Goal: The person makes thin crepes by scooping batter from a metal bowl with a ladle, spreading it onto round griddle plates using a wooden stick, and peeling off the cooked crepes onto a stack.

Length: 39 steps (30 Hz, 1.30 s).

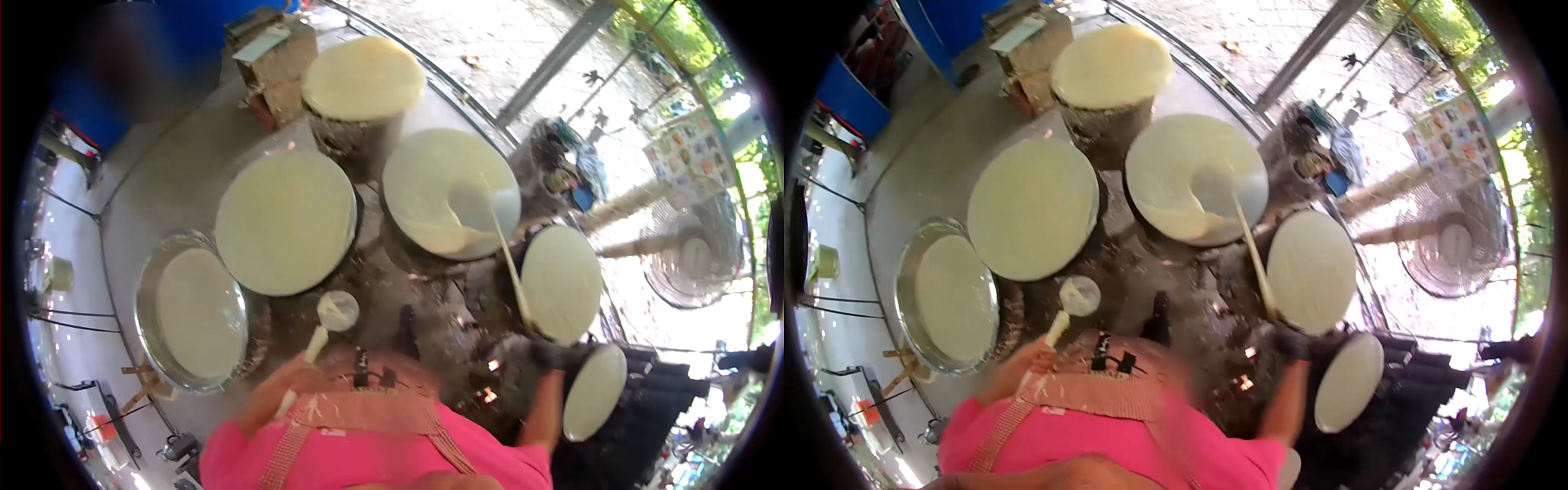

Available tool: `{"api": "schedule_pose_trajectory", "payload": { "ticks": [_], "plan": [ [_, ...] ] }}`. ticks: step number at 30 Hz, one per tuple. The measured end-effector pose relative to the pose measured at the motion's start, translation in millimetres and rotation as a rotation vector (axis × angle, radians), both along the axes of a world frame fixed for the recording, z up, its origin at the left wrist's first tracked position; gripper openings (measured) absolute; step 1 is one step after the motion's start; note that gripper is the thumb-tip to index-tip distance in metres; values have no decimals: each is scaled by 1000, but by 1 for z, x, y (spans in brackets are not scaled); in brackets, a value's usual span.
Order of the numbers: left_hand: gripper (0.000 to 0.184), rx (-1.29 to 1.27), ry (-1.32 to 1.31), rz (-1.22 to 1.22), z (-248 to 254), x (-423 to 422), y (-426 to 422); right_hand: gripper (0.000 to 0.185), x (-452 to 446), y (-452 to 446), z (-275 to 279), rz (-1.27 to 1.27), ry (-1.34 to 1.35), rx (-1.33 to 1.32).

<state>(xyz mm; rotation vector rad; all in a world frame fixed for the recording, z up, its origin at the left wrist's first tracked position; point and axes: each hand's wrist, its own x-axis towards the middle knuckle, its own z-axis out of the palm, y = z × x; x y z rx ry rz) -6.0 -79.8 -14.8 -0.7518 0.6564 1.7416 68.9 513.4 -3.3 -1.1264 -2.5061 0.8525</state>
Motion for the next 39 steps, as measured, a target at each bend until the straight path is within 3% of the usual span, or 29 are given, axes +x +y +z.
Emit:
{"api": "schedule_pose_trajectory", "payload": {
  "ticks": [5, 7, 10, 11, 13, 14, 19, 21, 22, 23, 25, 27, 30, 32, 34, 35, 36, 37, 39],
  "plan": [
    [42, -94, -24, -82, 22, 10, -27, 27, -31, -215, -103, 116, 23, 127],
    [51, 65, -9, -86, 30, 17, -39, 27, -57, -246, -114, 156, -43, 144],
    [57, 180, 23, -153, 34, 27, -52, 25, -66, -228, -120, 86, -124, 130],
    [54, 207, 20, -112, 36, 31, -54, 25, -50, -218, -87, 142, 137, -162],
    [46, 223, 49, -98, 42, 38, -58, 17, -35, -204, -64, 108, 259, -119],
    [41, 218, 82, -108, 41, 42, -57, 9, -41, -203, -76, 15, 108, 223],
    [43, 239, -173, 94, -8, 64, -61, 23, -85, -224, -78, 280, -315, 217],
    [10, 374, -89, 129, -10, 65, -61, 24, -113, -240, -72, 263, -323, 174],
    [8, 464, -40, 135, -7, 65, -59, 23, -123, -228, -63, 210, -264, 155],
    [24, 525, -9, 144, 6, 67, -51, 23, -124, -211, -54, 155, -220, 134],
    [31, 595, -64, 121, 49, 63, -16, 27, -112, -167, -45, 41, -165, 97],
    [32, 710, -113, -25, 33, 59, -8, 24, -132, -121, -153, 226, -153, 618],
    [32, 720, -183, 28, 39, 53, 14, 27, -116, -191, -107, 260, 134, 305],
    [33, 624, -102, -15, 46, 44, 22, 30, -84, -165, -113, 348, -82, 60],
    [24, 527, -19, -46, 39, 33, 26, 38, -100, -111, -143, 169, 545, 393],
    [17, 457, -44, -24, 42, 30, 32, 38, -107, -90, -111, 99, 203, 146],
    [16, 387, -66, -1, 45, 27, 38, 37, -125, -77, -112, 51, 95, 80],
    [19, 565, -134, -9, 11, 21, 39, 36, -144, -64, -114, 9, -21, 17],
    [35, 564, -271, 51, 3, 24, 47, 33, -157, -79, -146, 95, 76, 286]
  ]
}}
